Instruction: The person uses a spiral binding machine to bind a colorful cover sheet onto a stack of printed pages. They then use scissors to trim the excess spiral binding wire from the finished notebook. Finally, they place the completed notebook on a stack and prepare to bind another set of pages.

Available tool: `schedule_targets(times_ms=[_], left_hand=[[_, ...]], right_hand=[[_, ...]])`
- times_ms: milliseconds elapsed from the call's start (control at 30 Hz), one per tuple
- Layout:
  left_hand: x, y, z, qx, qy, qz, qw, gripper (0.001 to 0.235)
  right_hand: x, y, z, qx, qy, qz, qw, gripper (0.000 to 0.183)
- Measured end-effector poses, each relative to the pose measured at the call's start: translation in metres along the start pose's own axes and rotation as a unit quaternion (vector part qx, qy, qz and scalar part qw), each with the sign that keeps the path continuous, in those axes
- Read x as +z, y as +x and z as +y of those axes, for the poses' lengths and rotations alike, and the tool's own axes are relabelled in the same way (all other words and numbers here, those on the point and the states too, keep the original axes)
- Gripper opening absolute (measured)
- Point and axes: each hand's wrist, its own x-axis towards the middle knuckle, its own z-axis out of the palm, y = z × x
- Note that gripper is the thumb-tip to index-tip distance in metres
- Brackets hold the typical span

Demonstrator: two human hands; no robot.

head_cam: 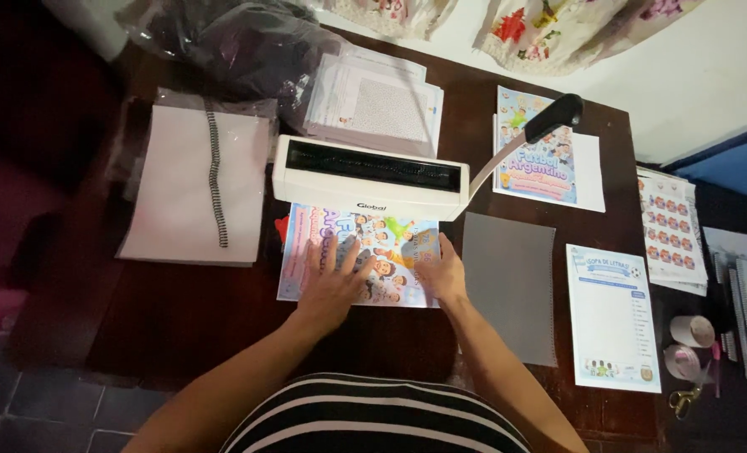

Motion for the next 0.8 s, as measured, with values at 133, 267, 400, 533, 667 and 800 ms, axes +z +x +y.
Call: schedule_targets(times_ms=[133, 267, 400, 533, 667, 800], left_hand=[[0.012, 0.003, -0.005, -0.014, 0.056, -0.052, 0.997, 0.072], [0.015, 0.005, -0.005, -0.006, 0.114, -0.063, 0.991, 0.067], [0.018, 0.005, 0.002, -0.037, 0.082, -0.045, 0.995, 0.061], [0.012, 0.009, 0.006, -0.06, 0.101, -0.08, 0.99, 0.061], [0.007, 0.007, 0.007, -0.064, 0.1, -0.076, 0.99, 0.059], [0.021, 0.0, 0.002, -0.044, 0.12, -0.039, 0.991, 0.06]], right_hand=[[0.008, 0.011, 0.022, -0.035, -0.01, 0.013, 0.999, 0.091], [-0.011, 0.002, -0.003, -0.033, 0.005, 0.002, 0.999, 0.082], [-0.022, -0.006, -0.014, -0.015, 0.021, -0.06, 0.998, 0.057], [-0.026, 0.018, 0.018, -0.058, 0.019, -0.054, 0.997, 0.054], [-0.097, -0.001, -0.046, -0.007, -0.012, -0.032, 0.999, 0.03], [-0.215, 0.021, -0.106, -0.328, 0.28, 0.156, 0.889, 0.022]])
